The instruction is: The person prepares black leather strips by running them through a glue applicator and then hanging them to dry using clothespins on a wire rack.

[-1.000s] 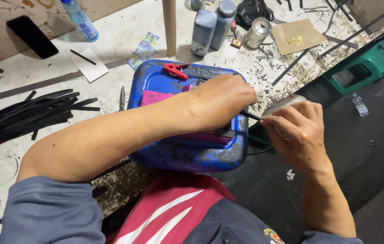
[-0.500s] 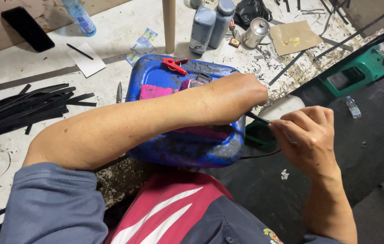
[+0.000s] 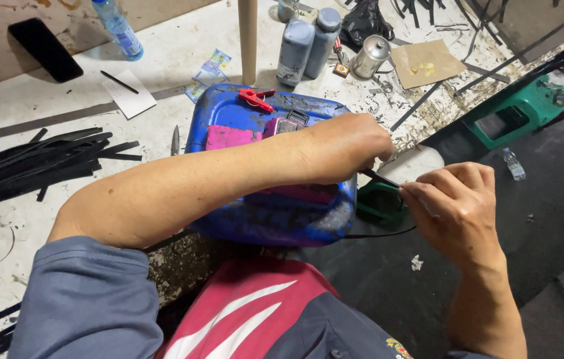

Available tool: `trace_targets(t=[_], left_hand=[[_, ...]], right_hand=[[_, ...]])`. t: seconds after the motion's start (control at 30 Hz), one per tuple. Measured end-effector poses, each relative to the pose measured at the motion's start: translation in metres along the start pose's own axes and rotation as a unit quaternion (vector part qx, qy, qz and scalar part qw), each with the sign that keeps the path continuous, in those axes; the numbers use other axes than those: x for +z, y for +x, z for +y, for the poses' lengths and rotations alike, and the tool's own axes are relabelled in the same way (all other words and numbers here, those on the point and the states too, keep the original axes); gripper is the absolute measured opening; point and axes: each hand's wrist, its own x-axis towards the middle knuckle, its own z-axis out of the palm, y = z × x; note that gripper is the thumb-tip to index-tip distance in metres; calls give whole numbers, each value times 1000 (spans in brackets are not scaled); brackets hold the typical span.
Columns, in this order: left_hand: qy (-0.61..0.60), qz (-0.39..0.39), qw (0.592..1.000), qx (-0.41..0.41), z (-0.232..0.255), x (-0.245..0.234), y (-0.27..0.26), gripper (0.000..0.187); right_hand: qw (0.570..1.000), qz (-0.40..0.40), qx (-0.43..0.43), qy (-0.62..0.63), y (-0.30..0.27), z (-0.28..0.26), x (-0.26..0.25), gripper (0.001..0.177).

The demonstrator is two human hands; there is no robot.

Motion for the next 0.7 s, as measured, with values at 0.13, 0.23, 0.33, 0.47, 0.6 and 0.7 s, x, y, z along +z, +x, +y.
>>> trace_targets(t=[0.13, 0.23, 0.33, 0.47, 0.6, 0.7], left_hand=[[-18, 11, 1000, 7, 1, -3, -1, 12], [-17, 27, 999, 5, 3, -6, -1, 12], [-32, 33, 999, 7, 8, -10, -3, 19], [-19, 82, 995, 50, 18, -20, -10, 23], [-13, 88, 996, 5, 46, -41, -30, 30], [26, 234, 972, 24, 63, -55, -57, 24]], right_hand=[[1000, -4, 12, -4, -2, 2, 1, 11], [1000, -1, 12, 18, -4, 3, -1, 11], [999, 3, 25, 38, -5, 3, -1, 11], [996, 17, 41, 73, -6, -5, 2, 8], [992, 53, 50, 100, -10, -18, 1, 12], [993, 55, 52, 89, -17, -23, -2, 11]])
